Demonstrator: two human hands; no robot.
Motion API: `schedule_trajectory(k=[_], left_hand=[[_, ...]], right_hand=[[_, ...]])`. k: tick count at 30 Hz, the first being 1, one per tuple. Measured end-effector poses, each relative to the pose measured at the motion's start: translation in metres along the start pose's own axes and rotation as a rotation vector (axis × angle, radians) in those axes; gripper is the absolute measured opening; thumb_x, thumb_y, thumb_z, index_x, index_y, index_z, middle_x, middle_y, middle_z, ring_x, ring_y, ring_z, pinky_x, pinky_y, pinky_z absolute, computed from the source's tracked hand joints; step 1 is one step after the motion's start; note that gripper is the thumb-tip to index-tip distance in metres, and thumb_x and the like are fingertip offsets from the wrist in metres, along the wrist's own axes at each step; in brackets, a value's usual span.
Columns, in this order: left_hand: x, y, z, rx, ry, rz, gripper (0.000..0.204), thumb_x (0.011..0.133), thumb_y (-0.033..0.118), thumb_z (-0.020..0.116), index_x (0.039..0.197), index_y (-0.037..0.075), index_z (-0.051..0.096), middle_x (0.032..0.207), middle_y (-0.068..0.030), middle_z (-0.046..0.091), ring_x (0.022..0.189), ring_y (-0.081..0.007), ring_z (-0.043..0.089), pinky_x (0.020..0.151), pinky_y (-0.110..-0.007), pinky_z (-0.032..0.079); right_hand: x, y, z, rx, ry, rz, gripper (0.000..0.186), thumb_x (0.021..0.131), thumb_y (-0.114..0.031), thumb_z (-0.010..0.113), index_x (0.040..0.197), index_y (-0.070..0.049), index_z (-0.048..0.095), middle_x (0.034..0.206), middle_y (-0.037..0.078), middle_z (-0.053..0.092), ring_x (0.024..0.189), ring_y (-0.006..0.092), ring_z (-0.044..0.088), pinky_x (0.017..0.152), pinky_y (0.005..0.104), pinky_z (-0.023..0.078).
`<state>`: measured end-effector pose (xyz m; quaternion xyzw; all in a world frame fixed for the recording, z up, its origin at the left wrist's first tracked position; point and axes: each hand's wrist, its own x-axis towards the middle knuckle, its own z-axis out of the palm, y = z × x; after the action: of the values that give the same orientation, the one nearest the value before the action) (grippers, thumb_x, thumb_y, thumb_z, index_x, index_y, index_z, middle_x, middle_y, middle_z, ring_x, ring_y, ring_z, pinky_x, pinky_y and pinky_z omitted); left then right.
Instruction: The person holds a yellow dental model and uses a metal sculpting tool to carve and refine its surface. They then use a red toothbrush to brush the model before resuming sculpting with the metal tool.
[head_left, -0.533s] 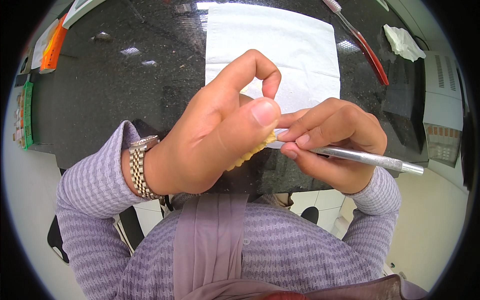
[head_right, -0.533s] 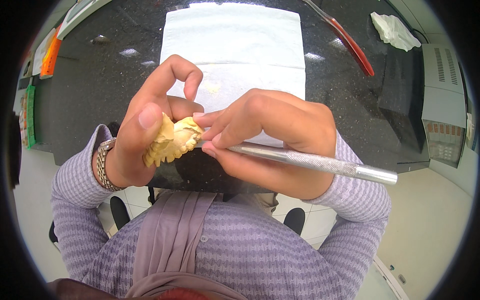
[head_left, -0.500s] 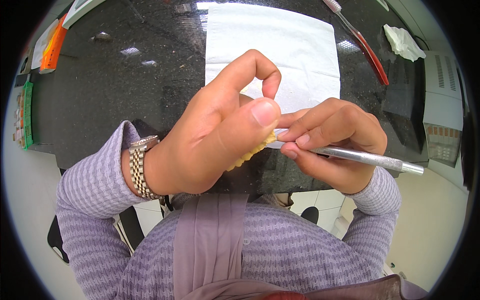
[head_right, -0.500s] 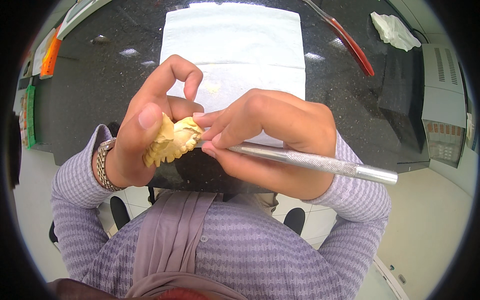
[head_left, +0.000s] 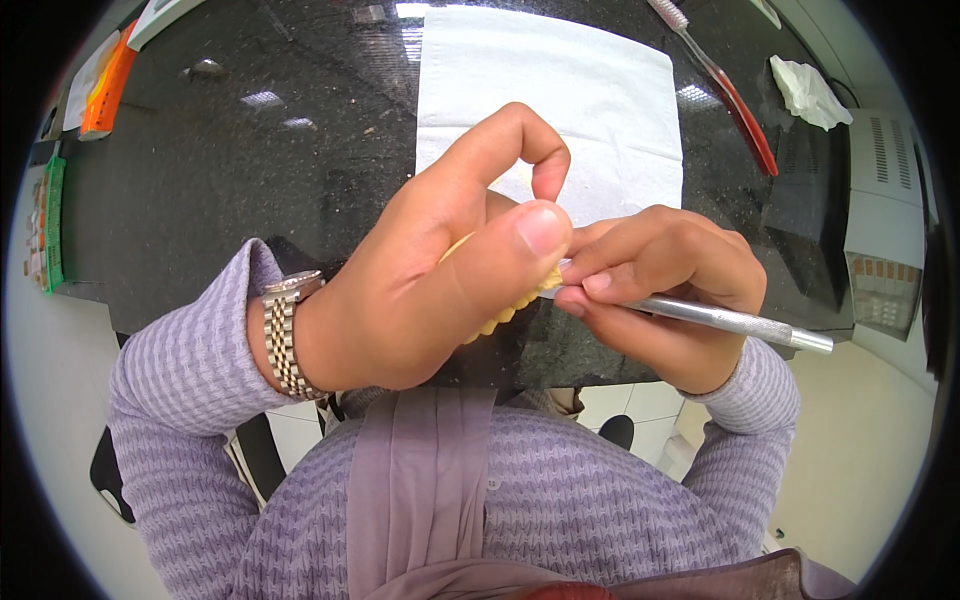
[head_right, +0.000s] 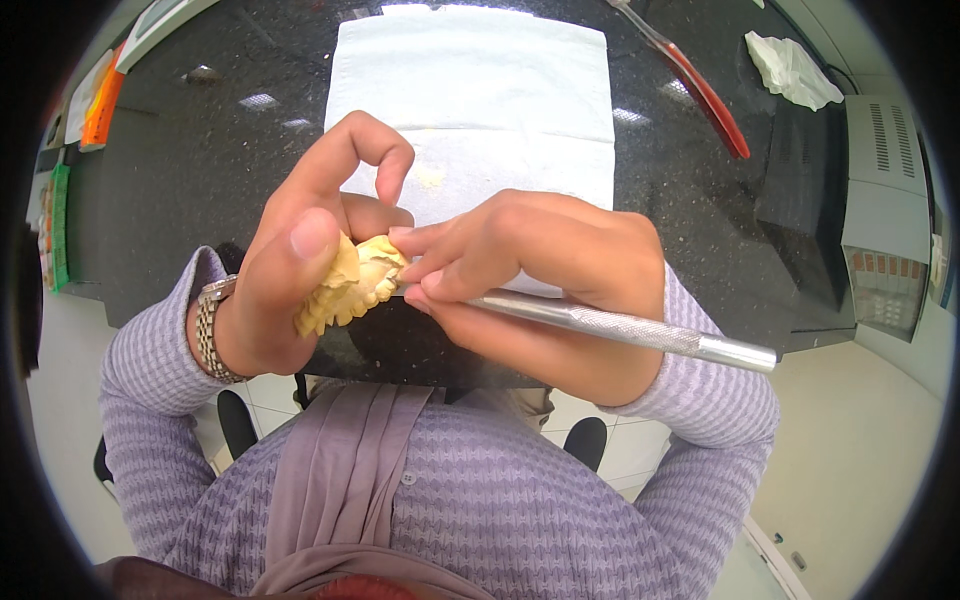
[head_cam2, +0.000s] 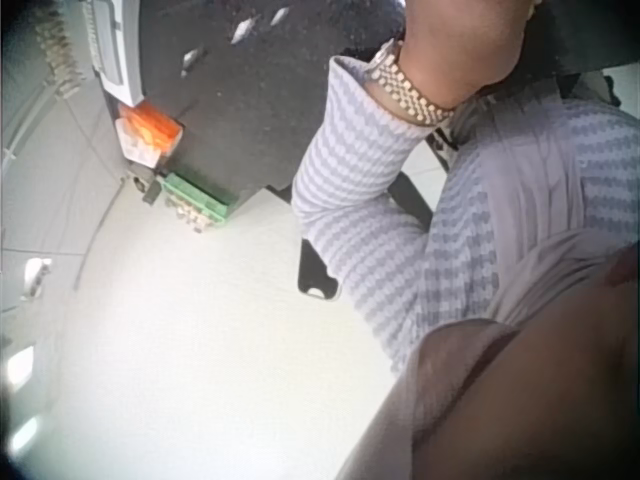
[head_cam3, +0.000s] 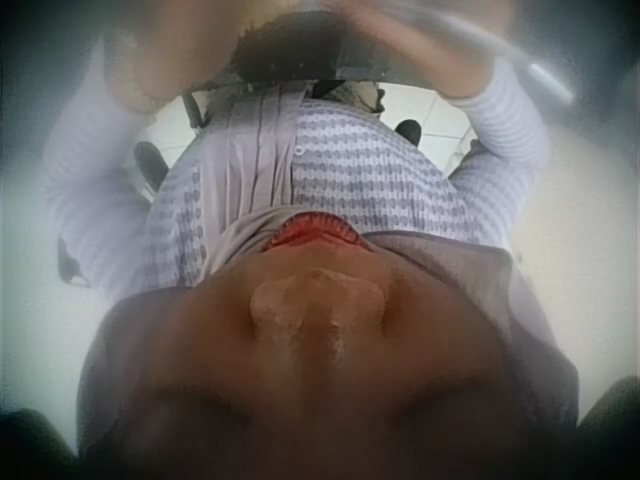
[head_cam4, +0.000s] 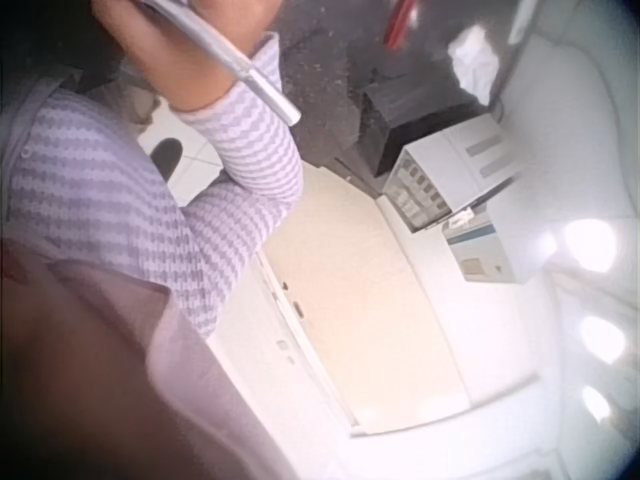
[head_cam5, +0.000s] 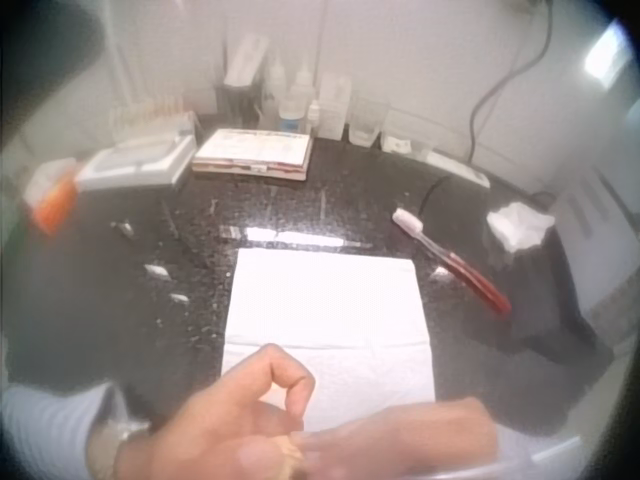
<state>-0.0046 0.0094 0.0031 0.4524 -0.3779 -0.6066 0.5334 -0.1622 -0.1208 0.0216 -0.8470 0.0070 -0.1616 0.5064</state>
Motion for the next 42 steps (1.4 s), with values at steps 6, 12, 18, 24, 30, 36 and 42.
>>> schedule_trajectory(k=[6, 12, 18, 24, 30, 36, 42], left_hand=[[-0.002, -0.001, -0.001, 0.008, 0.007, 0.017, 0.054, 0.084, 0.052, 0.045, 0.104, 0.004, 0.029, 0.073, -0.0131, 0.059, 0.063, -0.0088, 0.051, 0.056, -0.019, 0.037], [-0.001, -0.001, -0.001, 0.014, 0.031, 0.016, 0.055, 0.084, 0.053, 0.044, 0.105, 0.004, 0.029, 0.07, -0.0122, 0.06, 0.059, -0.0078, 0.051, 0.053, -0.018, 0.036], [-0.002, 0.0, -0.002, 0.018, 0.009, 0.018, 0.054, 0.085, 0.053, 0.043, 0.105, 0.004, 0.029, 0.068, -0.0115, 0.059, 0.057, -0.0075, 0.049, 0.052, -0.018, 0.035], [-0.001, -0.002, -0.001, 0.01, 0.03, 0.039, 0.052, 0.085, 0.05, 0.042, 0.105, 0.004, 0.029, 0.072, -0.0126, 0.06, 0.06, -0.0081, 0.05, 0.054, -0.019, 0.036], [-0.001, -0.005, 0.0, 0.024, 0.048, 0.072, 0.05, 0.086, 0.049, 0.04, 0.104, 0.004, 0.03, 0.073, -0.0128, 0.06, 0.062, -0.0084, 0.051, 0.055, -0.019, 0.037], [0.0, 0.0, -0.001, 0.022, 0.035, 0.039, 0.051, 0.086, 0.05, 0.04, 0.104, 0.003, 0.03, 0.072, -0.0114, 0.06, 0.061, -0.0081, 0.05, 0.054, -0.018, 0.036], [-0.001, 0.0, -0.002, 0.024, 0.009, 0.043, 0.051, 0.086, 0.05, 0.04, 0.104, 0.004, 0.03, 0.066, -0.0083, 0.057, 0.057, -0.0065, 0.048, 0.051, -0.018, 0.034]], right_hand=[[0.0, 0.004, 0.003, 0.099, 0.004, 0.044, 0.014, 0.073, 0.004, 0.07, 0.079, -0.003, 0.059, 0.083, 0.011, 0.068, 0.091, 0.0231, 0.067, 0.076, 0.0296, 0.055], [-0.004, 0.01, 0.007, 0.416, 0.081, 0.146, 0.013, 0.075, 0.007, 0.068, 0.08, 0.0, 0.059, 0.085, 0.012, 0.066, 0.093, 0.0247, 0.066, 0.082, 0.0314, 0.055], [-0.003, 0.008, 0.002, 0.289, 0.054, 0.074, 0.015, 0.074, 0.006, 0.069, 0.079, -0.001, 0.058, 0.082, 0.011, 0.066, 0.091, 0.0258, 0.067, 0.079, 0.0319, 0.055], [-0.002, 0.003, 0.002, 0.138, 0.039, 0.054, 0.024, 0.07, 0.013, 0.069, 0.078, -0.002, 0.053, 0.082, 0.013, 0.063, 0.089, 0.0258, 0.067, 0.079, 0.0341, 0.056], [-0.001, -0.004, 0.004, 0.024, 0.043, 0.055, 0.018, 0.072, 0.003, 0.073, 0.077, -0.003, 0.057, 0.083, 0.011, 0.067, 0.091, 0.0244, 0.067, 0.075, 0.0305, 0.055], [-0.002, 0.002, 0.006, 0.043, 0.088, 0.014, 0.019, 0.071, 0.003, 0.074, 0.075, -0.004, 0.056, 0.083, 0.01, 0.068, 0.09, 0.0242, 0.067, 0.073, 0.0299, 0.056], [-0.004, 0.007, 0.004, 0.131, 0.107, -0.005, 0.02, 0.07, 0.005, 0.074, 0.077, -0.003, 0.057, 0.082, 0.01, 0.067, 0.089, 0.0251, 0.068, 0.073, 0.0303, 0.057]])
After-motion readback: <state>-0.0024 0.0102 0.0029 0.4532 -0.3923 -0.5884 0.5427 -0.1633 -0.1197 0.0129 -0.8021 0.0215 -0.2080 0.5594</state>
